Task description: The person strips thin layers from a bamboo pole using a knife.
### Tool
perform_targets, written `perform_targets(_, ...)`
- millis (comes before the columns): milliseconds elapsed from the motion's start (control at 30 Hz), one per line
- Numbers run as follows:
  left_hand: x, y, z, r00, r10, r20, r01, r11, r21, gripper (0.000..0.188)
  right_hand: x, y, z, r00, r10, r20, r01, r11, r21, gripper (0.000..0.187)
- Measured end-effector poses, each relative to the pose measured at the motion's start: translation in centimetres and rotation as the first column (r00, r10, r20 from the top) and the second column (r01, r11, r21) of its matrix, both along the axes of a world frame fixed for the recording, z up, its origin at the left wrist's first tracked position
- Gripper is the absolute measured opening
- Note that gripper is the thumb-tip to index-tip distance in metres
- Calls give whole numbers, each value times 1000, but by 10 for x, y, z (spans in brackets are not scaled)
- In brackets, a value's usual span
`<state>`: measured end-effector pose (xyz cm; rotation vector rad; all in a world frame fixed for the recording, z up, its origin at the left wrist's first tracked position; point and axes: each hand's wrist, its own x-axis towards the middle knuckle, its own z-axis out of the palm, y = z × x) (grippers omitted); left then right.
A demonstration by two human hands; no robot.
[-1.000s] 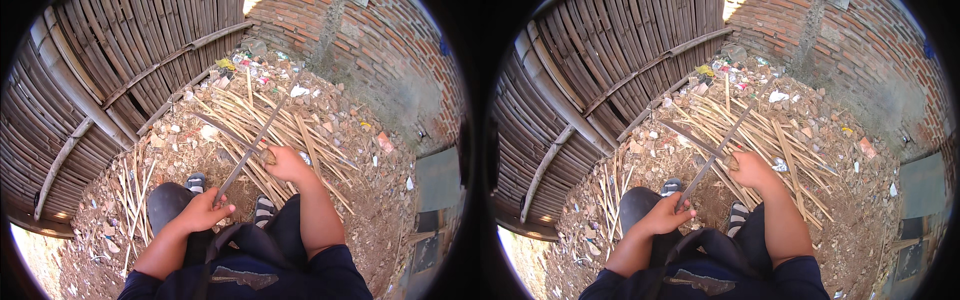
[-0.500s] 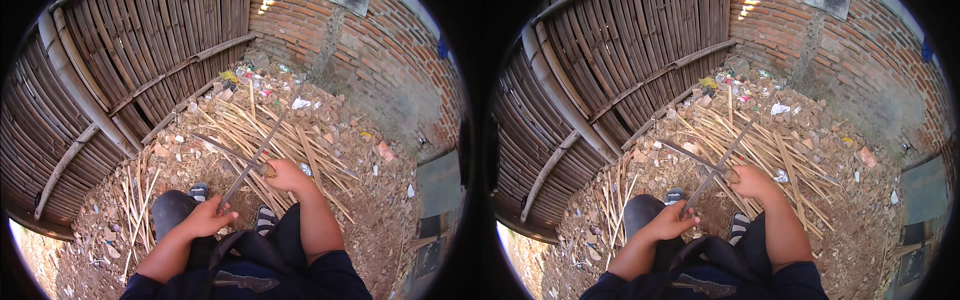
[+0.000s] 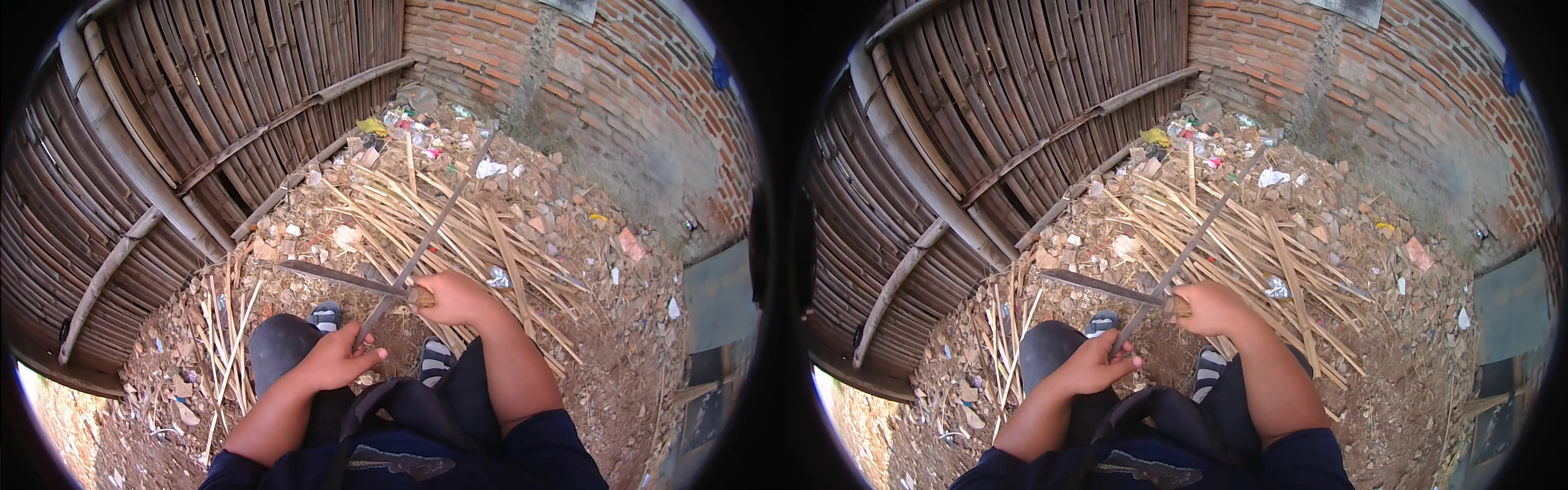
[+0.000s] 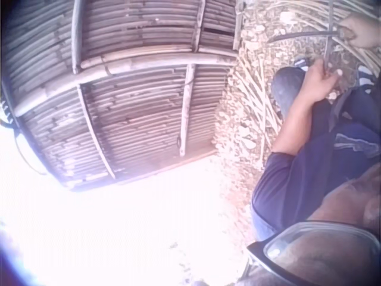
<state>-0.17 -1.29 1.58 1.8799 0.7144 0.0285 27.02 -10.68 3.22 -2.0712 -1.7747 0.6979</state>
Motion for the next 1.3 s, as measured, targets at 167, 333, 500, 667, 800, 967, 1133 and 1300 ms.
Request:
perform_targets(167,0,0,-1,1000,4,16,-4,1000,-15,43,9,-3,-2,1000,-20,21,19,999,49,31)
perform_targets(333,0,1,-6,1000,0,29,0,1000,-17,42,5,-2,4,997,-52,53,50,998,44,29)
perform_targets(500,-1,1,-7,999,5,32,-5,1000,-28,42,2,1,2,999,-15,47,14,1000,14,29)
perform_targets(667,0,1,-6,1000,-13,23,13,1000,15,43,3,1,1,999,1,44,-3,999,32,29)
perform_targets(800,-1,2,-16,997,-8,78,5,999,40,52,2,1,-1,999,-6,45,4,999,47,31)
perform_targets(967,-2,3,-15,997,-15,76,12,999,38,51,3,2,-4,998,-14,61,12,999,37,32)
perform_targets(1133,0,0,-8,998,-20,59,18,999,28,42,5,2,-4,999,-3,38,2,1000,29,33)
perform_targets(1300,0,0,-9,997,-15,76,15,1000,3,40,4,2,-4,1000,-5,20,4,1000,20,33)
